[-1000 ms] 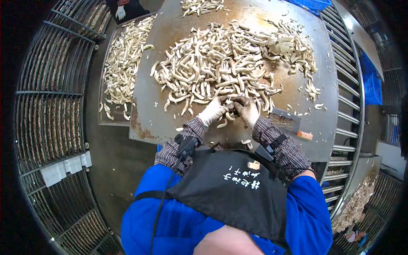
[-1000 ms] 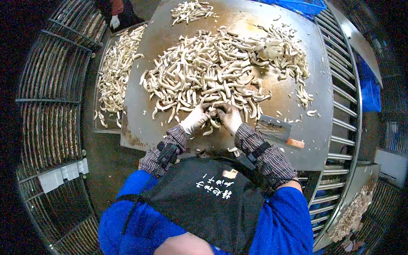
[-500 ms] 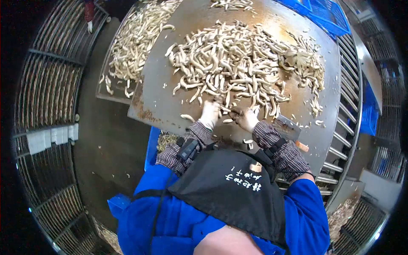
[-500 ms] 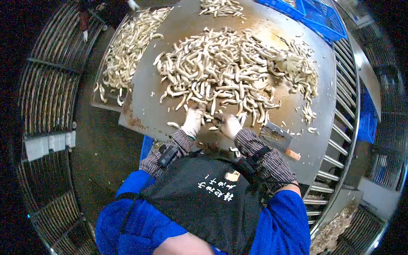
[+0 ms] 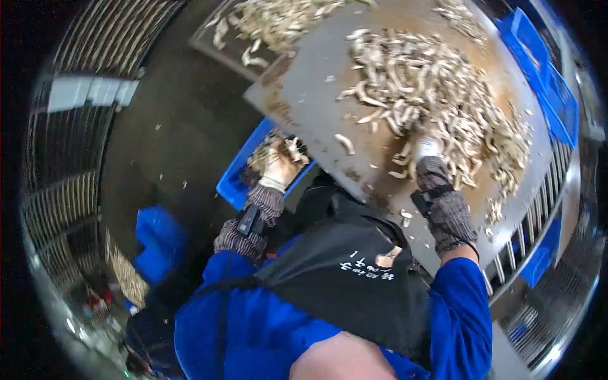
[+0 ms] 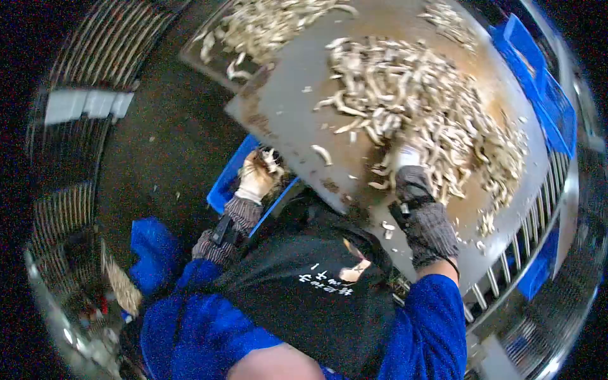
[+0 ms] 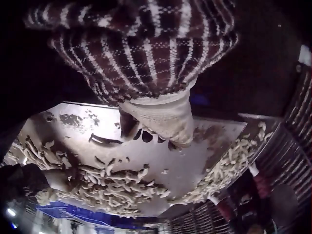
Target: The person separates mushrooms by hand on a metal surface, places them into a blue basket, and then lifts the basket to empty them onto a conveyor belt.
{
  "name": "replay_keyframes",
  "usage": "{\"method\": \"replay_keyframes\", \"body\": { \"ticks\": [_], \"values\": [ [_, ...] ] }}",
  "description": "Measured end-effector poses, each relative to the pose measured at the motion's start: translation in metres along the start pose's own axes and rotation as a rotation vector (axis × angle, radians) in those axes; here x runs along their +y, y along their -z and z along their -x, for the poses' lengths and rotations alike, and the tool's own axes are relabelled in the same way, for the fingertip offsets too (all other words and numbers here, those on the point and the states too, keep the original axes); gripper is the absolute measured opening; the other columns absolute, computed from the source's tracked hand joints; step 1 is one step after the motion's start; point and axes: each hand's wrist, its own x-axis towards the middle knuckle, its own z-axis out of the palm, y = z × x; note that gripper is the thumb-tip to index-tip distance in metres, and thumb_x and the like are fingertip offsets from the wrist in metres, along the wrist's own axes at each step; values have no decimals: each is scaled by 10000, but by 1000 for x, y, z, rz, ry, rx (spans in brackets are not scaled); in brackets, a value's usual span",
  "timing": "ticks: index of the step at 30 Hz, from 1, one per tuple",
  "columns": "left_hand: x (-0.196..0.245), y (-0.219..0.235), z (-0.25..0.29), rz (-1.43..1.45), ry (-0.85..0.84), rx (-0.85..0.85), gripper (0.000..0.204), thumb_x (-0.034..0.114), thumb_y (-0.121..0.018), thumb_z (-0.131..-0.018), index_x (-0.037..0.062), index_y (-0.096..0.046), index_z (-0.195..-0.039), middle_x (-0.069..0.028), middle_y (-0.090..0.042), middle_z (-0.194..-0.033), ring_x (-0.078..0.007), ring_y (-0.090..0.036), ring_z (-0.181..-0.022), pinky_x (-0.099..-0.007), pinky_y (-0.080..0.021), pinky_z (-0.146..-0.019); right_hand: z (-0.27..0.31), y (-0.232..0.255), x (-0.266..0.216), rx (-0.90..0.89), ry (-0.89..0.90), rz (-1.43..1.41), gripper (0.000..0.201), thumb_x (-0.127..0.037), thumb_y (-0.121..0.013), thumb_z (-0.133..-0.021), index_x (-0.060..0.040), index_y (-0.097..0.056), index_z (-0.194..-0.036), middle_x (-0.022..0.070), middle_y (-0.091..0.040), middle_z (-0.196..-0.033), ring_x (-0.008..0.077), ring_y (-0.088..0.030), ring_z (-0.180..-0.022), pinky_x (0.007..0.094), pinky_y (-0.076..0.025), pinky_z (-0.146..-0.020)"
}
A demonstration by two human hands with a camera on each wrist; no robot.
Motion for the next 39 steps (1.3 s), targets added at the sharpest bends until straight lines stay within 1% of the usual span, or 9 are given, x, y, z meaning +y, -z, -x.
{"method": "replay_keyframes", "body": {
  "ticks": [5, 10, 12, 19, 27, 29, 32, 35, 39],
  "values": [
    [25, 30, 13, 73, -79, -50, 303, 344, -500, -939, 107, -587, -1105, -69, -656, -1072, -244, -631, -998, -546, -511, -874, 40, 13, -85, 652, 745, 641, 293, -179, -613, -803, -47, -630, -1063, 206, -559, -1163, 411, -543, -1049, 511, -438, -914],
    [61, 69, 13, 1, -216, 224, 340, 377, -463, -959, 101, -576, -1124, -71, -650, -1103, -258, -609, -1045, -519, -444, -971, 47, -51, -128, 119, 1056, -23, 250, -56, -641, -695, -28, -631, -944, 161, -638, -898, 337, -621, -838, 443, -493, -721],
    [103, 169, -3, 200, 60, -476, 425, 365, -593, -902, 71, -523, -1201, -60, -644, -1123, -234, -591, -1048, -444, -430, -983, 68, -73, -178, -314, 1056, -14, 244, -74, -592, -773, -39, -637, -1011, 154, -640, -821, 326, -635, -768, 410, -513, -669],
    [135, 149, 37, -1966, -692, 947, 763, 340, -669, -852, -92, -310, -1369, -255, -359, -1413, -362, -407, -1258, -462, -403, -1004, 91, -74, -177, -276, 1040, 43, 328, -135, -534, -845, -70, -585, -1162, 152, -611, -993, 320, -588, -975, 413, -473, -866],
    [-94, -72, -12, -2444, -810, -844, 623, 324, -740, -708, 79, -536, -1243, -208, -517, -1257, -368, -518, -1115, -494, -434, -911, 129, 60, 63, 508, -31, -174, 319, -160, -603, -858, -48, -570, -1156, 212, -621, -1044, 349, -603, -1011, 426, -488, -860],
    [-164, -116, -34, -2669, 162, -1065, 789, 452, -730, -665, 130, -464, -1334, -224, -429, -1334, -368, -461, -1197, -484, -379, -1002, 154, 84, 107, 640, -134, -24, 335, -168, -604, -858, -47, -560, -1167, 212, -612, -1066, 360, -580, -1046, 425, -463, -901],
    [-255, -118, -77, -2321, -523, -1806, 731, 472, -703, -683, 204, -487, -1327, -182, -406, -1379, -372, -402, -1253, -541, -333, -1028, 176, 98, 168, 683, -354, -50, 456, -178, -604, -858, -58, -472, -1278, 192, -518, -1251, 361, -500, -1157, 418, -416, -973],
    [-347, -155, -109, -2252, -632, -1945, 703, 440, -680, -721, 248, -461, -1361, -140, -340, -1445, -398, -295, -1325, -584, -193, -1108, 163, 95, 217, 708, -422, 13, 644, -240, -631, -835, -29, -362, -1381, 244, -438, -1344, 415, -437, -1216, 470, -363, -1019],
    [-415, -233, -184, -2778, -585, -1397, 724, 449, -624, -797, 192, -374, -1426, -151, -256, -1507, -391, -232, -1377, -556, -262, -1102, 109, 131, 205, 389, -216, -160, 668, -355, -613, -853, -16, -374, -1377, 259, -400, -1384, 419, -407, -1251, 479, -334, -1036]
  ]
}}
